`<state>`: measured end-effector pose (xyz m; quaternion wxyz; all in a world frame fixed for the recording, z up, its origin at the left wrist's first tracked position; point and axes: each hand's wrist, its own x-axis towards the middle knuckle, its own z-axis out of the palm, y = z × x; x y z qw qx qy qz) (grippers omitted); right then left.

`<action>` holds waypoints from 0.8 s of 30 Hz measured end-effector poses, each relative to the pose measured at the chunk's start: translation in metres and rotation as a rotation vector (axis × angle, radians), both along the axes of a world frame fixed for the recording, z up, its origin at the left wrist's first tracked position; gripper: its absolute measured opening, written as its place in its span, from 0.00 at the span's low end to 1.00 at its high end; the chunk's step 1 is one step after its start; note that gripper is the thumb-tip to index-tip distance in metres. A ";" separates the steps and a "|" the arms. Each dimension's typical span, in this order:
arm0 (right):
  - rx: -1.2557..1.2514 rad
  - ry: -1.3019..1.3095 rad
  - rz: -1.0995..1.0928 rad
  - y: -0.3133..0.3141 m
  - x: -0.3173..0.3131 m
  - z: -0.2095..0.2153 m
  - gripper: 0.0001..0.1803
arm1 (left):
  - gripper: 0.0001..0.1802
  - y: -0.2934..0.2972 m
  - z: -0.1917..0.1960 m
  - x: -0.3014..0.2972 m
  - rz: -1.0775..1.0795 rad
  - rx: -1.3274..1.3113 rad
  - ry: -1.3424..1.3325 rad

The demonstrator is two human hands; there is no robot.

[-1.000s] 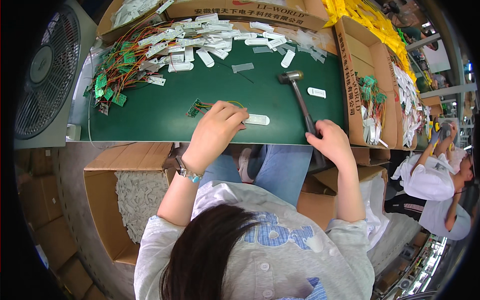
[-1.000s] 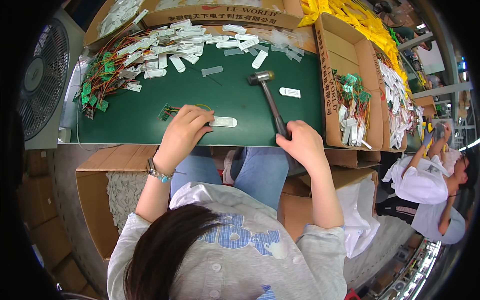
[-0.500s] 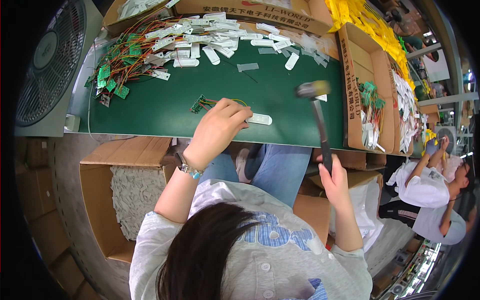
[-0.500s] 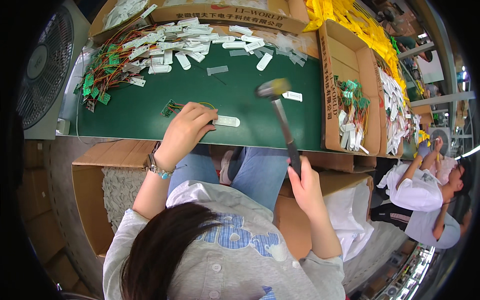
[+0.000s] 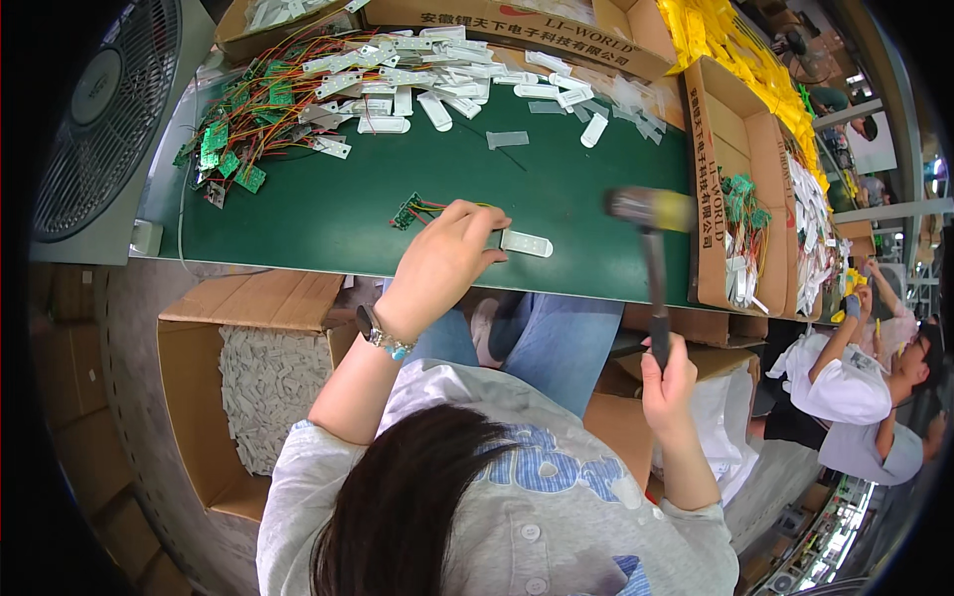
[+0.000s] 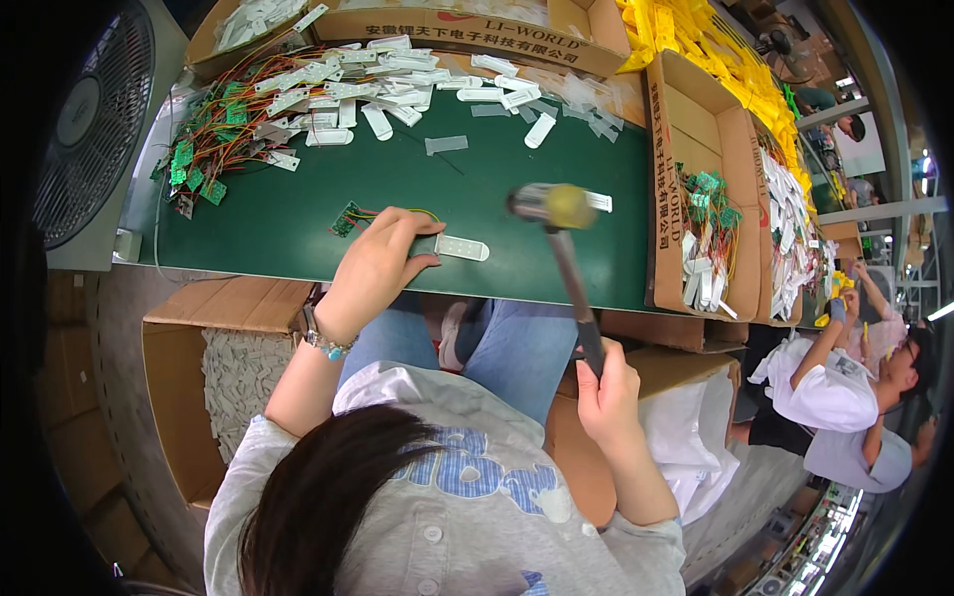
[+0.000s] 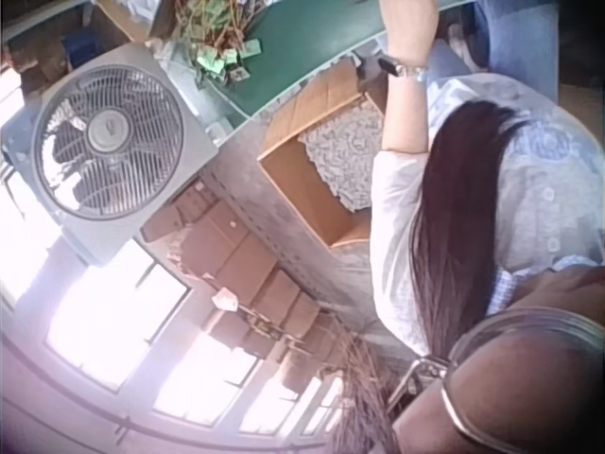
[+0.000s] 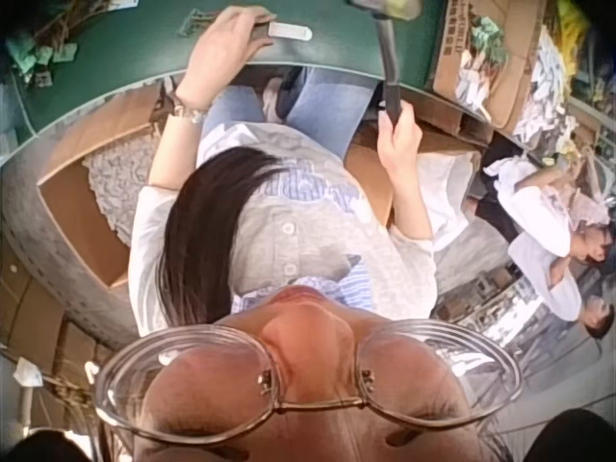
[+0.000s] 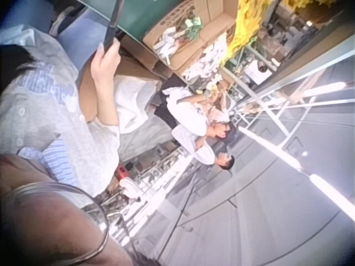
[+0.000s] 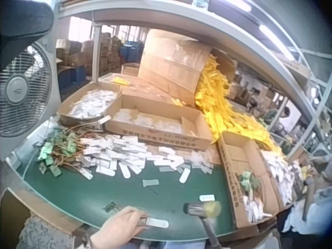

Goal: The person assembles LED strip components by hand, securing circuit boards and plastic clips with a rubber mallet.

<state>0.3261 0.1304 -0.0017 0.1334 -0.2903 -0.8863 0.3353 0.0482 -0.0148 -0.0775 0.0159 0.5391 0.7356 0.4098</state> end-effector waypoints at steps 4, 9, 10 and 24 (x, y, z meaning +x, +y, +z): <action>0.215 -0.123 0.167 -0.003 -0.011 -0.019 0.10 | 0.26 0.000 -0.001 0.000 0.038 0.010 -0.061; 0.002 -0.143 0.026 0.002 -0.022 -0.001 0.15 | 0.26 -0.001 -0.001 -0.001 0.043 -0.003 -0.109; 0.023 0.022 0.044 0.007 -0.026 -0.004 0.16 | 0.26 -0.001 -0.001 -0.001 0.038 0.010 -0.096; 0.587 0.124 0.403 -0.001 -0.137 -0.063 0.27 | 0.18 0.001 -0.001 0.005 0.008 0.009 0.111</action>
